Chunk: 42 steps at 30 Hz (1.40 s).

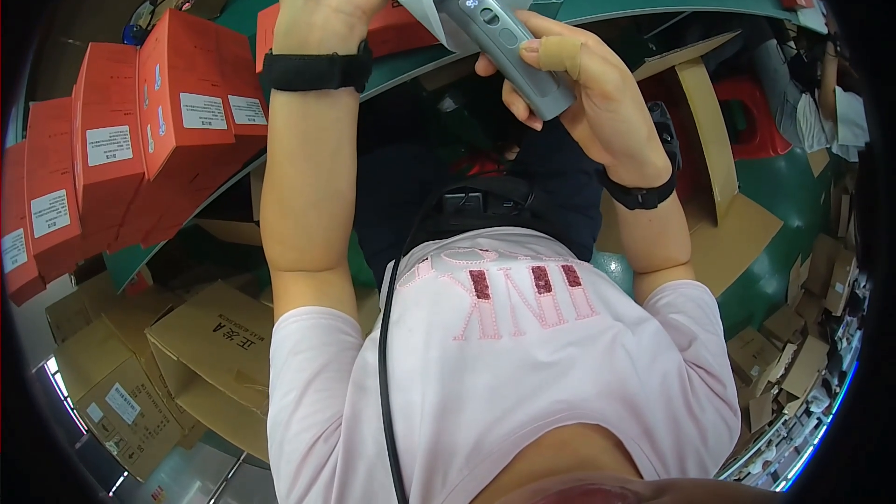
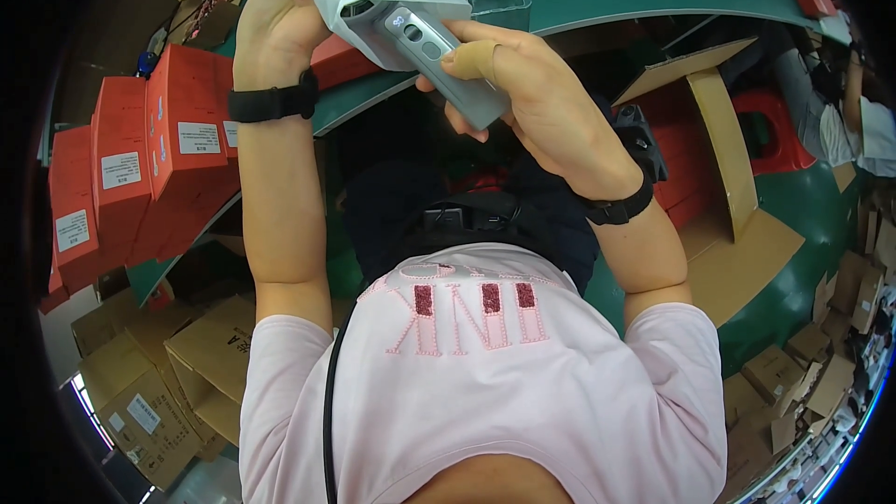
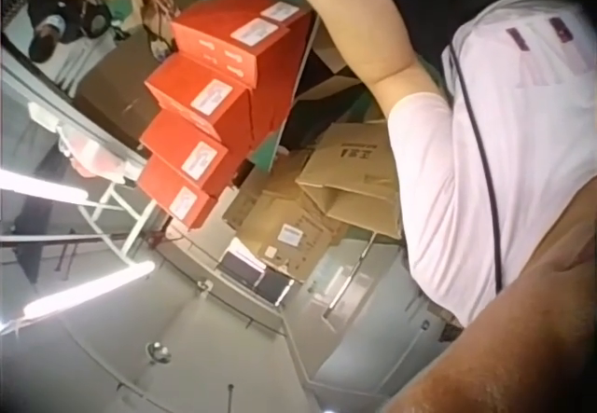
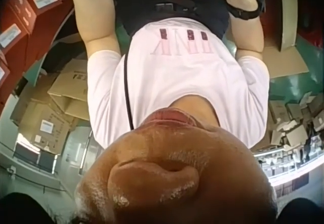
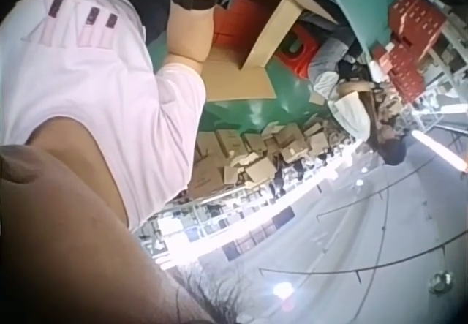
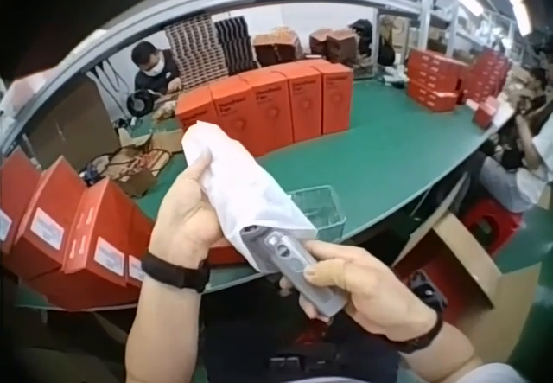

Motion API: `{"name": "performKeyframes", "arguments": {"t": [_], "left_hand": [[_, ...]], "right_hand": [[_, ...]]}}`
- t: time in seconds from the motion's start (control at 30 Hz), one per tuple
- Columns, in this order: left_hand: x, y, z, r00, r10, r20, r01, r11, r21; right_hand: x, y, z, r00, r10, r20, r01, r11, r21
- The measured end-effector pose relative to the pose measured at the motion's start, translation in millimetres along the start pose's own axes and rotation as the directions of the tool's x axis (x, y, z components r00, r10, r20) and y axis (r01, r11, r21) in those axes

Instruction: Packaging electronic devices into protective sleeves and red product boxes.

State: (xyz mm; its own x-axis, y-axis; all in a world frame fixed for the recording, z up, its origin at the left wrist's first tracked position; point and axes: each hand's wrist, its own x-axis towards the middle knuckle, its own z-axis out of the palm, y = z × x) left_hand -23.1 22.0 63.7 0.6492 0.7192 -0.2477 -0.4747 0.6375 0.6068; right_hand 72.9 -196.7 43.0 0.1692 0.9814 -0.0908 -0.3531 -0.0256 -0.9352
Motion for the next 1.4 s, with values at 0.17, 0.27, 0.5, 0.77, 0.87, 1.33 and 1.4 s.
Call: {"name": "performKeyframes", "arguments": {"t": [0.17, 0.27, 0.5, 0.77, 0.87, 1.33, 1.4], "left_hand": [[-10, -15, 5, 0.985, 0.093, 0.142, -0.105, 0.991, 0.08], [-30, -63, 8, 0.932, 0.265, 0.249, -0.307, 0.94, 0.149], [-64, -66, -5, 0.913, 0.211, 0.348, -0.316, 0.907, 0.279], [-67, -108, 17, 0.917, 0.32, 0.238, -0.354, 0.928, 0.117], [-57, -85, 12, 0.937, 0.171, 0.305, -0.173, 0.985, -0.019], [5, -71, -12, 0.992, -0.114, 0.062, 0.129, 0.919, -0.373], [-7, -64, -23, 0.992, -0.107, 0.061, 0.122, 0.932, -0.342]], "right_hand": [[-3, -3, 8, 0.991, -0.063, -0.118, 0.064, 0.998, -0.001], [10, 0, 8, 0.948, -0.236, -0.214, 0.253, 0.966, 0.054], [14, 25, -25, 0.799, -0.467, -0.38, 0.489, 0.871, -0.043], [23, 41, 9, 0.754, -0.557, -0.347, 0.556, 0.824, -0.113], [12, 39, 1, 0.627, -0.774, -0.082, 0.546, 0.513, -0.662], [90, -1, -81, 0.545, -0.817, -0.192, 0.326, 0.416, -0.849], [111, -38, -63, 0.68, -0.709, -0.187, 0.31, 0.509, -0.803]]}}
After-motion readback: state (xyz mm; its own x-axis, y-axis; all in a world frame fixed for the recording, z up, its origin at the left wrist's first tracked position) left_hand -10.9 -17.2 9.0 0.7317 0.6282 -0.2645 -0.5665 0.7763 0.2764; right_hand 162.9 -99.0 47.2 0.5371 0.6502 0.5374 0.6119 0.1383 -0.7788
